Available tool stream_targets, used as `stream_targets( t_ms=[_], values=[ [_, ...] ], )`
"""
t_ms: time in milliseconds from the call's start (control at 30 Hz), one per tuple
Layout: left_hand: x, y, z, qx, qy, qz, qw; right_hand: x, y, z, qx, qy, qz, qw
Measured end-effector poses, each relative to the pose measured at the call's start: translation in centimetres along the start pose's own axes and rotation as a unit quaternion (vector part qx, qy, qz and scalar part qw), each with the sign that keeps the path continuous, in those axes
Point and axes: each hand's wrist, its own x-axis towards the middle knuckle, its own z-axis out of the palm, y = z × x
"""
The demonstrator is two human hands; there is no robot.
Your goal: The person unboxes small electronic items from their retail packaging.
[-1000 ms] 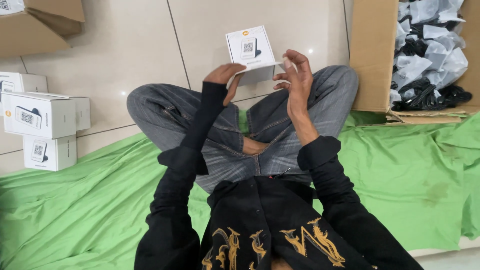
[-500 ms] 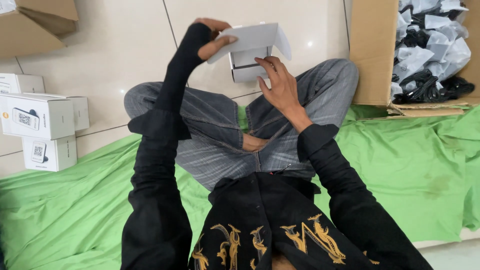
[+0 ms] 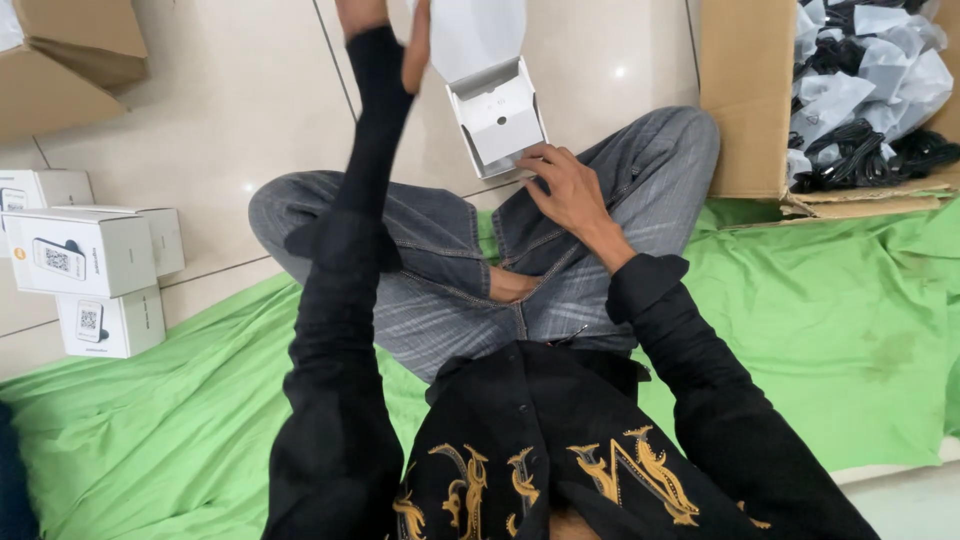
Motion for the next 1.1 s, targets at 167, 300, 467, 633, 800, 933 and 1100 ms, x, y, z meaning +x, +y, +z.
stream_targets(
  t_ms=[167, 300, 467, 633, 800, 933, 1100],
  values=[
    [-7.1, 5.7, -0.4, 0.033, -0.156, -0.023, 0.987, 0.0, 0.7, -1.1, 0.017, 0.019, 0.008, 1.000],
    [-9.1, 7.1, 0.7, 0.046, -0.228, -0.032, 0.972, 2.6, -0.5, -3.0, 0.061, 0.031, 0.037, 0.997],
    [-9.5, 4.1, 3.9, 0.094, -0.261, -0.023, 0.960, 5.2, 1.7, -2.6, 0.019, 0.023, -0.016, 0.999],
    [-9.2, 2.9, 4.5, 0.102, -0.292, -0.049, 0.950, 7.6, 5.6, -0.4, -0.060, -0.037, -0.032, 0.997],
    [-9.2, 2.4, 4.3, 0.105, -0.302, -0.048, 0.946, 10.3, 5.7, -0.4, -0.113, -0.001, -0.115, 0.987],
    [-8.7, 2.5, 3.8, 0.108, -0.335, -0.054, 0.934, 11.3, 6.7, 0.4, -0.158, -0.077, -0.130, 0.976],
    [-8.2, 3.9, 2.9, 0.093, -0.331, -0.041, 0.938, 11.8, 6.2, 0.8, -0.217, -0.068, -0.185, 0.956]
  ],
)
